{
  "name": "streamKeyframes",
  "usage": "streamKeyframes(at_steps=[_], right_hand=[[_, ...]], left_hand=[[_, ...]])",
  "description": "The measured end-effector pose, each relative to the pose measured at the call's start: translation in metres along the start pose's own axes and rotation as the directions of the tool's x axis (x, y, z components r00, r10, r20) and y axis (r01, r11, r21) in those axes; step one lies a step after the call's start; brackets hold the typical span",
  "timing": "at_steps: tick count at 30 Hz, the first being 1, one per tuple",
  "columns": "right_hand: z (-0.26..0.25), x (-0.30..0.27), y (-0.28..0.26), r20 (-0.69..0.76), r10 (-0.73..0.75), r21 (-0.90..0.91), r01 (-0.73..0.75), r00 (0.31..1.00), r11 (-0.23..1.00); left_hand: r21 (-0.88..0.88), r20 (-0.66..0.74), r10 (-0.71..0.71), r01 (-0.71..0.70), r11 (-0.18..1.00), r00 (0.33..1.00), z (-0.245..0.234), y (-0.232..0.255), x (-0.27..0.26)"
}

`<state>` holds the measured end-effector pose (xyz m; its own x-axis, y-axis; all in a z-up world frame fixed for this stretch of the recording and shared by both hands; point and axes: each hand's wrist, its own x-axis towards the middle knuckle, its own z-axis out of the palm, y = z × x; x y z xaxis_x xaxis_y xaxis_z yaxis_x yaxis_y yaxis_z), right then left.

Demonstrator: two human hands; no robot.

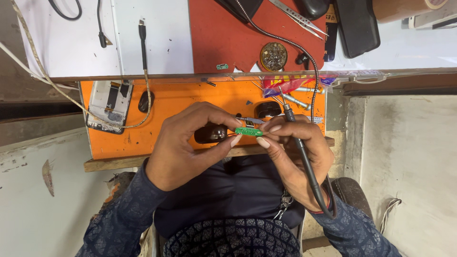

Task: The person uses a soldering iron to apply solder to a small green circuit board. They then attach a black earbud to the board and inspect the assembly.

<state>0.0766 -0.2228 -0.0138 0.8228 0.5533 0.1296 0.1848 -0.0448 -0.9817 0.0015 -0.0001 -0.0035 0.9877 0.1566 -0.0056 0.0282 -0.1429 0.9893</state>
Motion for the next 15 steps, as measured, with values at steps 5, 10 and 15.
streamKeyframes(at_steps=[5, 10, 15], right_hand=[[0.0007, -0.0003, -0.001, -0.014, 0.016, 0.015, -0.016, 1.0, 1.0], [0.0012, 0.0005, -0.0031, -0.022, 0.028, -0.012, -0.029, 0.999, 1.0], [0.0002, 0.0023, -0.0064, -0.041, 0.059, -0.093, -0.062, 0.997, 0.994]], left_hand=[[0.003, -0.007, 0.09, -0.09, 0.996, 0.996, 0.0012, -0.0011, -0.0001], [-0.013, 0.002, 0.003, -0.003, 1.0, 1.0, 0.0025, -0.0015, -0.0014], [-0.003, 0.031, -0.081, 0.081, 0.997, 0.996, 0.0078, -0.003, -0.0011]])
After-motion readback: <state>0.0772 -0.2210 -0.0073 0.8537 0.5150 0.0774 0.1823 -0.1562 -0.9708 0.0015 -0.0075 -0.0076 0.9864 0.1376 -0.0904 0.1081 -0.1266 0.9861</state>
